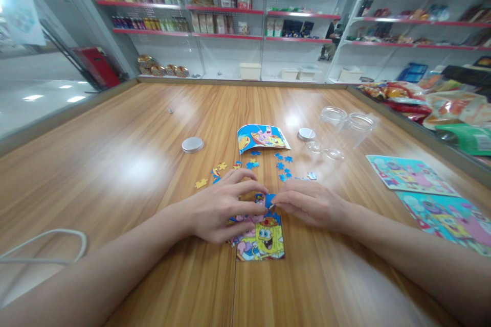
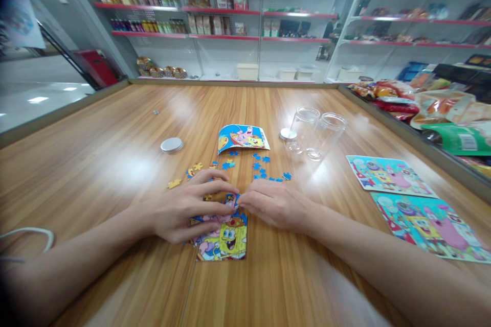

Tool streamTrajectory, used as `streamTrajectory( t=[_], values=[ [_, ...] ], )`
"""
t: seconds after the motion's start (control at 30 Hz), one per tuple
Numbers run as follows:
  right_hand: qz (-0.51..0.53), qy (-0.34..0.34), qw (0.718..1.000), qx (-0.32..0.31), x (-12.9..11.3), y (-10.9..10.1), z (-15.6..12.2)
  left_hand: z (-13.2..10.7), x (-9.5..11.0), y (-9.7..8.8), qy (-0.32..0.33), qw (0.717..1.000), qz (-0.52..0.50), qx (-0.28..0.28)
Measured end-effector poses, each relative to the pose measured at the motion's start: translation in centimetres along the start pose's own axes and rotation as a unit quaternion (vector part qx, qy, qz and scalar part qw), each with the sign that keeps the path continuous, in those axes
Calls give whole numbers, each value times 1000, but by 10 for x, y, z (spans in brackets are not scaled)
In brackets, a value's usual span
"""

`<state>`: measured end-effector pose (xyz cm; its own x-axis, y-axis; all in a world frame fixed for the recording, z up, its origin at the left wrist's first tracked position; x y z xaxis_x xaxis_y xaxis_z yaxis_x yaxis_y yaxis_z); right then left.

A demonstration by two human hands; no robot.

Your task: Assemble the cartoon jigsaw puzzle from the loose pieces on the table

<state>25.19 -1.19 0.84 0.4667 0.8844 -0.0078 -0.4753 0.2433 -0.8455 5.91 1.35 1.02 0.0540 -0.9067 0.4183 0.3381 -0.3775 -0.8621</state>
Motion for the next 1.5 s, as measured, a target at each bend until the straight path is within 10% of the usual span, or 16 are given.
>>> streamTrajectory(
  t=[0.5,1.5],
  values=[
    [-16,-27,995,-95,-4,5,4,1,1,0,16,1000,2,-9],
    [31,-39,995,-88,-1,3,1,2,2,-3,14,1000,-26,8]
  ],
)
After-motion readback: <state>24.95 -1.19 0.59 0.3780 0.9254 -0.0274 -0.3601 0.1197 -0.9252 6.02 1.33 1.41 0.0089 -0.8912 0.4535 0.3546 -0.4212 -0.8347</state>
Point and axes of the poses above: each hand's wrist, its own z-axis towards the middle knuckle, its own y-axis out of the palm, x = y × z, the point moved 5 cm from there along z, towards the middle knuckle, and after that the axes turned 11 degrees about -z, right-handed, at the moved point
